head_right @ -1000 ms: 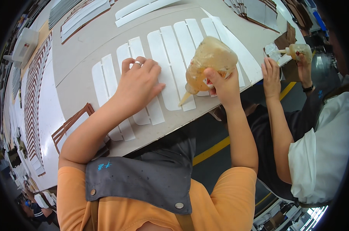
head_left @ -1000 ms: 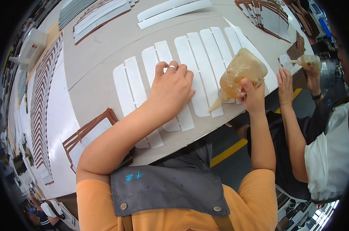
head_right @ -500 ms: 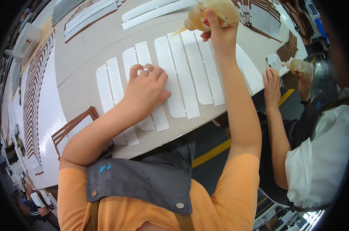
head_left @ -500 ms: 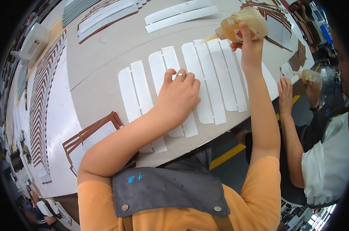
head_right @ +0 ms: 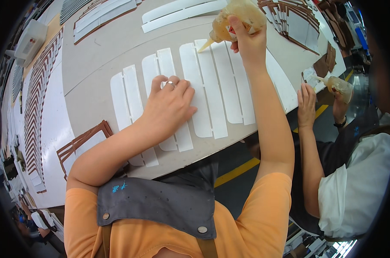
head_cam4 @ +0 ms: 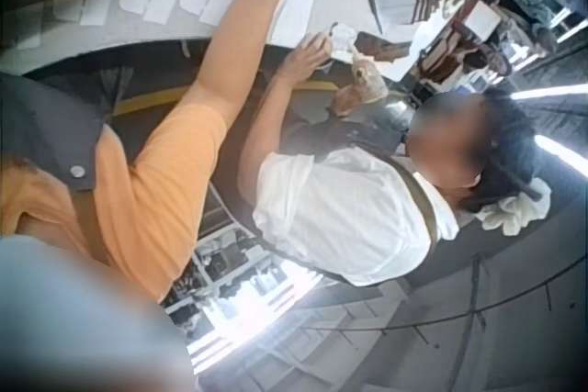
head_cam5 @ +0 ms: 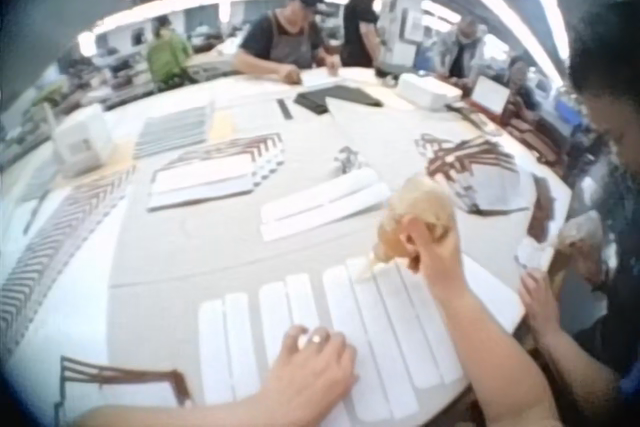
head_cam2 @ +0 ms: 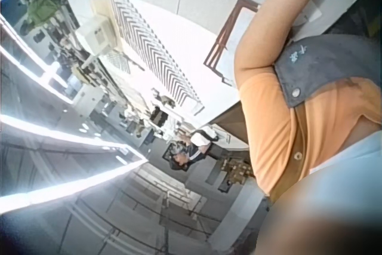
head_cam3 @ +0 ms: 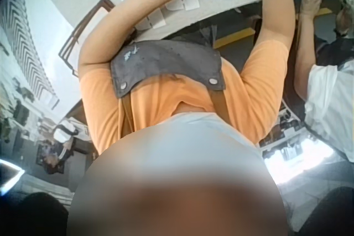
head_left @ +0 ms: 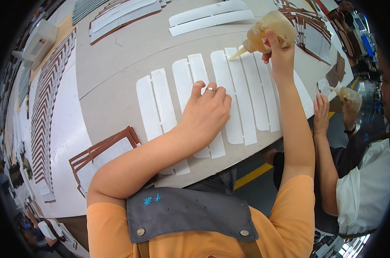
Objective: Applying glue to leather components and assembling them to create wallet card slots.
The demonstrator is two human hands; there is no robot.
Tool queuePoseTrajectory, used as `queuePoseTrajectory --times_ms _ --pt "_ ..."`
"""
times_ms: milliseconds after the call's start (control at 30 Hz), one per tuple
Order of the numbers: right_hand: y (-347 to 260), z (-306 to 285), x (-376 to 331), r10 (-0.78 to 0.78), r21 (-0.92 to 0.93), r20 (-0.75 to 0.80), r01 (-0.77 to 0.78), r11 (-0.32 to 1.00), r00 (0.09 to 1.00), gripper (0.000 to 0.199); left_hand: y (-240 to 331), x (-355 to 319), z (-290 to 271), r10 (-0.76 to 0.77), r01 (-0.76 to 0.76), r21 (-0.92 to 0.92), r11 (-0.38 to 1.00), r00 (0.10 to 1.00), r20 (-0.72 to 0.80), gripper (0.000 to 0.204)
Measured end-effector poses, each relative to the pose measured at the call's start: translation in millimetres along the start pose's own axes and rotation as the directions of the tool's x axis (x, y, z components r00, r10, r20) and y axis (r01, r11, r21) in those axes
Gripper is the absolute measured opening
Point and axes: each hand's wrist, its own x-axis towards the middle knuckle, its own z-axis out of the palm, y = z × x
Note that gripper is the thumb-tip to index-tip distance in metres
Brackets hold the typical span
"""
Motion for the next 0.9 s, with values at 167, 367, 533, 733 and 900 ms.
queuePoseTrajectory --times_ms 167,367,533,733,900 --pt "-10.3 -10.6 -28.2 0.099 -0.014 -0.015 -0.099 0.995 0.995 0.048 -0.4 0.1 3.0 -0.007 0.007 -0.006 1.0 1.0 -0.023 0.027" --pt "-19.9 -27.1 -66.5 0.148 0.009 -0.026 -0.148 0.989 0.989 0.046 0.7 0.7 3.4 -0.01 0.005 -0.059 0.998 0.996 -0.089 0.016" --pt "-20.8 -49.3 -102.8 0.188 -0.052 -0.012 -0.189 0.981 0.982 0.046 -0.3 0.4 0.7 -0.016 0.013 -0.047 0.999 0.998 -0.061 0.02" --pt "-26.0 -71.4 -148.5 0.222 0.022 0.078 -0.224 0.974 0.972 0.071 1.3 1.0 -6.5 -0.06 0.063 -0.035 0.997 0.996 0.064 0.029" --pt "-22.7 -97.6 -167.5 -0.266 -0.513 0.349 0.421 0.748 0.898 0.095 2.0 2.9 -7.8 -0.053 0.055 -0.024 0.998 0.996 0.067 0.03"
